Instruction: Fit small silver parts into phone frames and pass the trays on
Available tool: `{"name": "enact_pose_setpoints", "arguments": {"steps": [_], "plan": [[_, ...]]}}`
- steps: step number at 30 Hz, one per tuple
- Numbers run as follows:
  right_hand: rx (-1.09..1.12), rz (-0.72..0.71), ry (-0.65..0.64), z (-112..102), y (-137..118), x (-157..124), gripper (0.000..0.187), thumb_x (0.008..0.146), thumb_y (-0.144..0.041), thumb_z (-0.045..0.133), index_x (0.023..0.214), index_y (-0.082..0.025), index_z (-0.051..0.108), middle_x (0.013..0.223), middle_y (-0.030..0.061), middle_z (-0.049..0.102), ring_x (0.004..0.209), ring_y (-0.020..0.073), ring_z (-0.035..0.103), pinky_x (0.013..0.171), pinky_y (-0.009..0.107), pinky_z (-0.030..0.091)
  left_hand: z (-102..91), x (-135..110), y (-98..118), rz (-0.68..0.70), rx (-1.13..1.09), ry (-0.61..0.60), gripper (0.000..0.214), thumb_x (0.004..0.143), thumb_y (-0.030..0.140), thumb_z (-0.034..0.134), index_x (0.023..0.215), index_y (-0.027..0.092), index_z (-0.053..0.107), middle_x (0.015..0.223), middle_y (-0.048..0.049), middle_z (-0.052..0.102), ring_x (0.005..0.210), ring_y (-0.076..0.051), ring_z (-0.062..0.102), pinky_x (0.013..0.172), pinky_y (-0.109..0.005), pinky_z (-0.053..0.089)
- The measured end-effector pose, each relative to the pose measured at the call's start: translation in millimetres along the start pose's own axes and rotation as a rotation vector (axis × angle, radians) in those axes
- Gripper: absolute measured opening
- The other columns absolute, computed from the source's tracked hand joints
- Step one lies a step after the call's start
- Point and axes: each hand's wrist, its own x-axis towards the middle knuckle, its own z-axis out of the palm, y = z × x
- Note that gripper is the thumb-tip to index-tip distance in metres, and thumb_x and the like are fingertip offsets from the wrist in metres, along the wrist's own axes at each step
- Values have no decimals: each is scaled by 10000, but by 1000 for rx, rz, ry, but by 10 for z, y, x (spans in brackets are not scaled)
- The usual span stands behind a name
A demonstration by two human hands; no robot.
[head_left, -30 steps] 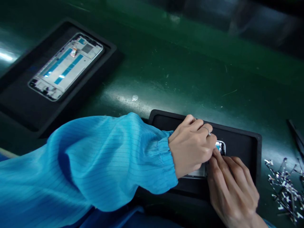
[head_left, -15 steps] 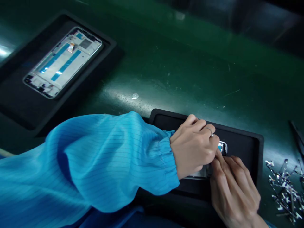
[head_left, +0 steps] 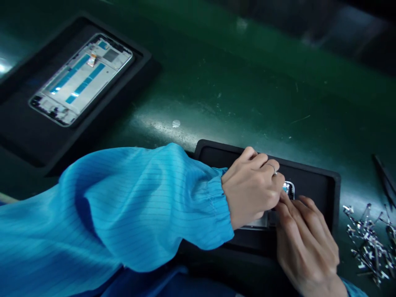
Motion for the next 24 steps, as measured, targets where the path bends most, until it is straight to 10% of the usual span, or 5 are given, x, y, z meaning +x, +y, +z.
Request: {"name": "enact_pose_setpoints", "arguments": {"steps": [18,24], "plan": [[98,40,37,-8,29,48,192,714,57,424,871,-9,511,870,171,583,835,219,525,752,412,444,-58,-38,-36,264,157,152,195,773,76,411,648,126,551,618,-27,519,570,-141,377,638,-318,342],[110,34,21,2,34,41,253,719,50,407,943,-27,495,991,169,554,856,225,522,732,405,448,-1,-40,-66,87,69,134,238,781,97,359,594,129,503,635,-39,476,592,-149,347,569,-305,284]]}}
